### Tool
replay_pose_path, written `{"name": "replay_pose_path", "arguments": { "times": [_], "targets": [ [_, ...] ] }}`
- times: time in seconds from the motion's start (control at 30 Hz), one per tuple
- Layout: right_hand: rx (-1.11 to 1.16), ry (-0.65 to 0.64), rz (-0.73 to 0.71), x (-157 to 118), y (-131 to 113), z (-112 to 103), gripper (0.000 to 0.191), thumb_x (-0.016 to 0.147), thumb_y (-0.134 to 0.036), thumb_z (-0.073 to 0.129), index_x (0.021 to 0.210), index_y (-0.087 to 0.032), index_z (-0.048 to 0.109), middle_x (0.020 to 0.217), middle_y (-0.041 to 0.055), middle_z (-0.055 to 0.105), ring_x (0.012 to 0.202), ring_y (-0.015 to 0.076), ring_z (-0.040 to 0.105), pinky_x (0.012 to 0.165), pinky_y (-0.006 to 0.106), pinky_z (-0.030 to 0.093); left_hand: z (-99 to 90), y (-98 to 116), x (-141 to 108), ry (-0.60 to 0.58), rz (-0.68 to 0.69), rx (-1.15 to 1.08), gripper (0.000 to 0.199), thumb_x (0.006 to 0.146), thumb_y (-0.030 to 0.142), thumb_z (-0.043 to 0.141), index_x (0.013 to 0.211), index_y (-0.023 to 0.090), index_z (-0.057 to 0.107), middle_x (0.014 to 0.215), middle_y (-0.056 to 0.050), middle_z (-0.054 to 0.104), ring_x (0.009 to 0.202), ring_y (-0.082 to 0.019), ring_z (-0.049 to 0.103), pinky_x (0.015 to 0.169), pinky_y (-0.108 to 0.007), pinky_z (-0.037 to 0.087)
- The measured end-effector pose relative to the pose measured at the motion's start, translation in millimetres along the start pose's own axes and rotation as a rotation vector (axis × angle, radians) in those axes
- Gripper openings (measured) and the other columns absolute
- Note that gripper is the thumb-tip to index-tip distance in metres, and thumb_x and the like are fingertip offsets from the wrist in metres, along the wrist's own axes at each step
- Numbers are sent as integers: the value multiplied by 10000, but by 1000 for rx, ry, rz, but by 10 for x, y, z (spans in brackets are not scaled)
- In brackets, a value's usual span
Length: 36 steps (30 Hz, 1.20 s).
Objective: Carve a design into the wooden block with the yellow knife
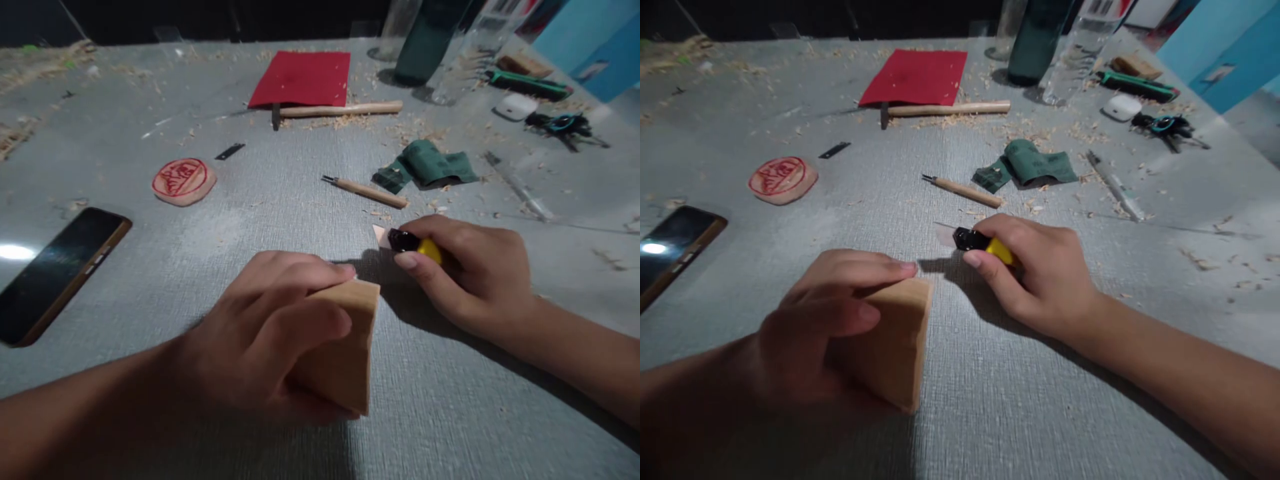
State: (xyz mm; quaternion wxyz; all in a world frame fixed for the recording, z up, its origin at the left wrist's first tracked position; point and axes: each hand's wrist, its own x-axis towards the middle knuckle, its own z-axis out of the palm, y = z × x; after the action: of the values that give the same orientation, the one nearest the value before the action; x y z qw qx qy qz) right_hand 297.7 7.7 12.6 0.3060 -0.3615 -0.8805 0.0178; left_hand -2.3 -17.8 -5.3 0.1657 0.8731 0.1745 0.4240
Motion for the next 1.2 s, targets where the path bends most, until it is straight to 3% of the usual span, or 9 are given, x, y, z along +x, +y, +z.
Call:
{"name": "replay_pose_path", "arguments": {
  "times": [0.07,0.2,0.4,0.63,0.93,1.2],
  "targets": [
    [29,-3,-25,0,9,2,188,1148,-389,589,1156,-212,651,912,31,804,664,150,714,561,287,484,-3,10,3,6,19,38,746,819,444,970,1362,167,539,1500,-234,669,1355,-350,696,1106,-546,564],
    [68,-34,-107,-10,-6,12,178,1159,-365,545,1160,-206,625,917,42,795,674,156,718,569,289,504,-1,-3,12,-1,-98,-14,902,776,519,990,1447,214,468,1493,-196,671,1260,-342,729,1033,-544,566],
    [147,-51,-212,-10,-16,7,196,1172,-365,532,1212,-188,606,895,40,756,714,169,705,631,294,530,13,-2,13,14,-172,-49,862,836,634,937,1445,263,454,1456,-188,686,1239,-365,716,1003,-575,567],
    [326,-165,-360,-12,-47,47,265,1200,-390,456,1180,-164,594,795,-6,602,636,158,535,590,319,393,27,-3,20,44,-169,-19,897,793,688,958,1419,262,477,1434,-165,698,1244,-340,721,1010,-527,596],
    [372,-233,-366,-19,-98,32,331,1215,-418,416,1190,-152,611,786,-17,558,647,163,492,610,341,326,33,-3,24,43,-149,-43,947,750,663,1001,1412,228,483,1445,-173,685,1264,-343,716,1042,-524,568],
    [378,-266,-323,-24,-118,19,330,1215,-430,418,1189,-162,610,817,3,607,675,165,547,622,322,385,22,26,26,32,-100,-51,789,881,574,895,1460,256,464,1519,-194,667,1280,-345,719,1032,-592,569]
  ]
}}
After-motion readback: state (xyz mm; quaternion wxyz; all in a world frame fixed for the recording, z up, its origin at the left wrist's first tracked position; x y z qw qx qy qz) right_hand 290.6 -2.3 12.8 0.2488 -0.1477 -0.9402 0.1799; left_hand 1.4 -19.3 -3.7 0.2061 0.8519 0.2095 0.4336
